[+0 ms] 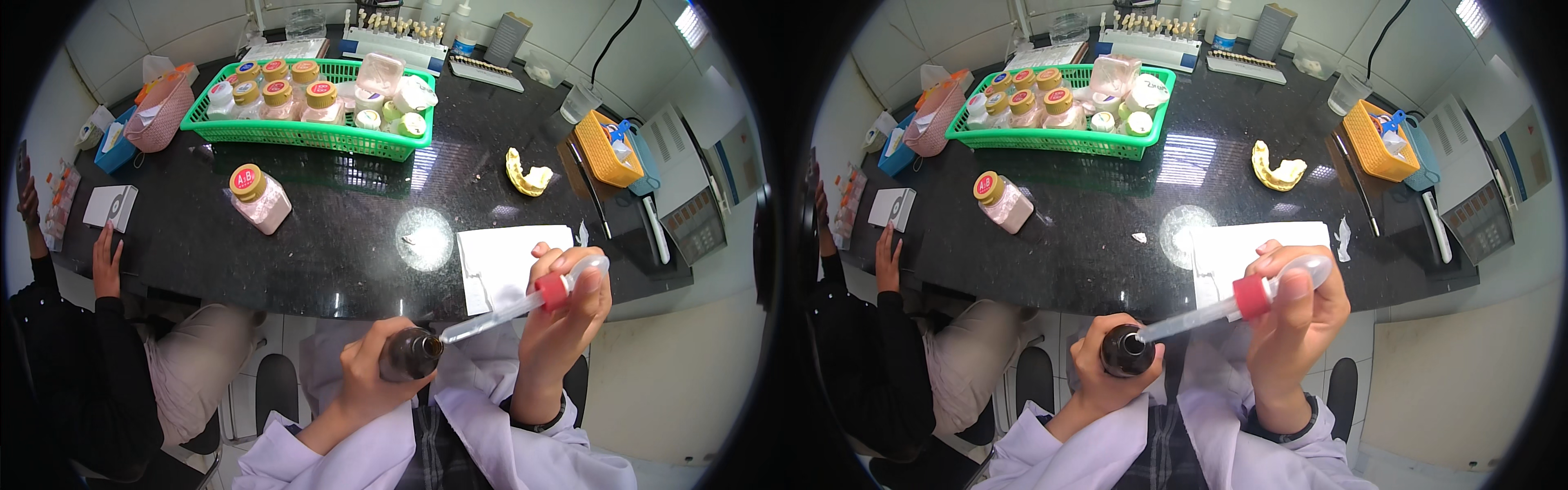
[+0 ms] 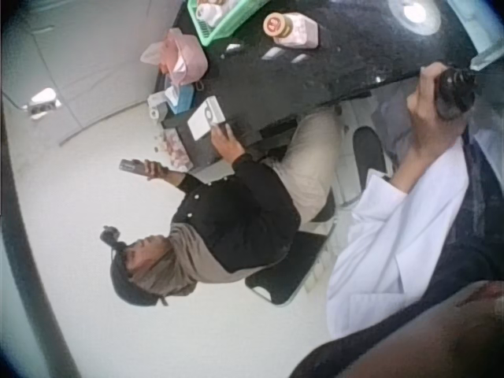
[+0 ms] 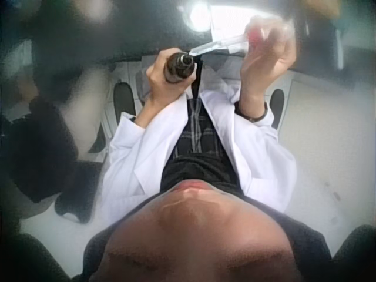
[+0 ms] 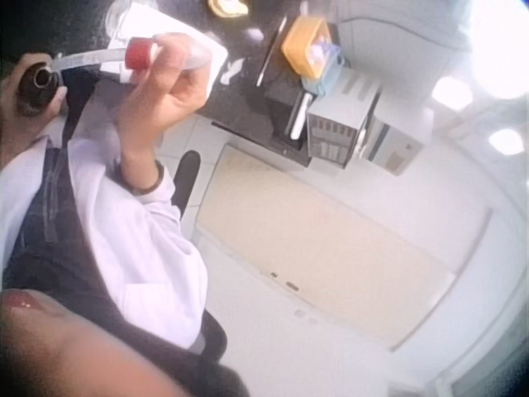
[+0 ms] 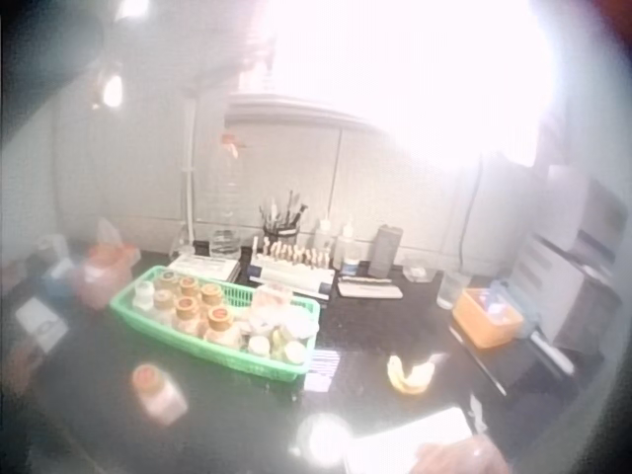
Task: The person mixes a white powder with a liquid on a paper surface using a brush. They repeatedly add liquid from a squeeze bottle and powder from a jar, stirring the mixture into a paste. The person also wipes the brush on a tissue and handles a dental mold nearby.
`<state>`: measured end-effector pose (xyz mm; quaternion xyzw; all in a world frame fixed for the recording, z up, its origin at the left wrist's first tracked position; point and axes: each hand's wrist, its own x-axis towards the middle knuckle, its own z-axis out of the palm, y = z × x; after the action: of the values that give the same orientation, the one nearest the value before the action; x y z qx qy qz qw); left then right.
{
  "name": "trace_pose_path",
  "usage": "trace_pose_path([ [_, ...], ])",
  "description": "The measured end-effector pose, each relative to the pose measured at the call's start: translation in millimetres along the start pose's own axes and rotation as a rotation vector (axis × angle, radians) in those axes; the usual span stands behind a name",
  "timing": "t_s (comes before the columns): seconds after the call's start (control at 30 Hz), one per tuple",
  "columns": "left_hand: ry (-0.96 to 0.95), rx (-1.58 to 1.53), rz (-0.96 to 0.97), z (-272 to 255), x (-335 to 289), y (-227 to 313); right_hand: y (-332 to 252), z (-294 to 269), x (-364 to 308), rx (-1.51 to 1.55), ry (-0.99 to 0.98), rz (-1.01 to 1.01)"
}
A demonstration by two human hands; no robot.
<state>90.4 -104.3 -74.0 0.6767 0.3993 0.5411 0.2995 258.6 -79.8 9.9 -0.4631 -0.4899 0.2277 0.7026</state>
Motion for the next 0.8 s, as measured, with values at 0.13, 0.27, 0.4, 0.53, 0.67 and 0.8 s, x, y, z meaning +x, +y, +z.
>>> trace_pose_path([
  [0.13, -0.017, 0.002, 0.036, 1, -4, -7, 11, 0, 15, 0.042, 0.110, 0.113],
  [0.27, -0.043, -0.018, 0.096, 2, -9, -20, 21, 11, 33, 0.016, 0.087, 0.086],
  [0.4, -0.037, -0.063, 0.127, 4, -9, -26, 37, 12, 38, -0.043, 0.026, 0.144],
  [0.53, -0.032, -0.078, 0.149, 4, -9, -28, 49, 16, 40, -0.055, 0.008, 0.144],
  [0.67, -0.035, -0.105, 0.134, 6, -8, -28, 50, 16, 39, -0.143, -0.037, 0.159],
  [0.8, -0.056, -0.125, 0.131, 4, -9, -30, 53, 16, 39, -0.184, -0.047, 0.140],
])
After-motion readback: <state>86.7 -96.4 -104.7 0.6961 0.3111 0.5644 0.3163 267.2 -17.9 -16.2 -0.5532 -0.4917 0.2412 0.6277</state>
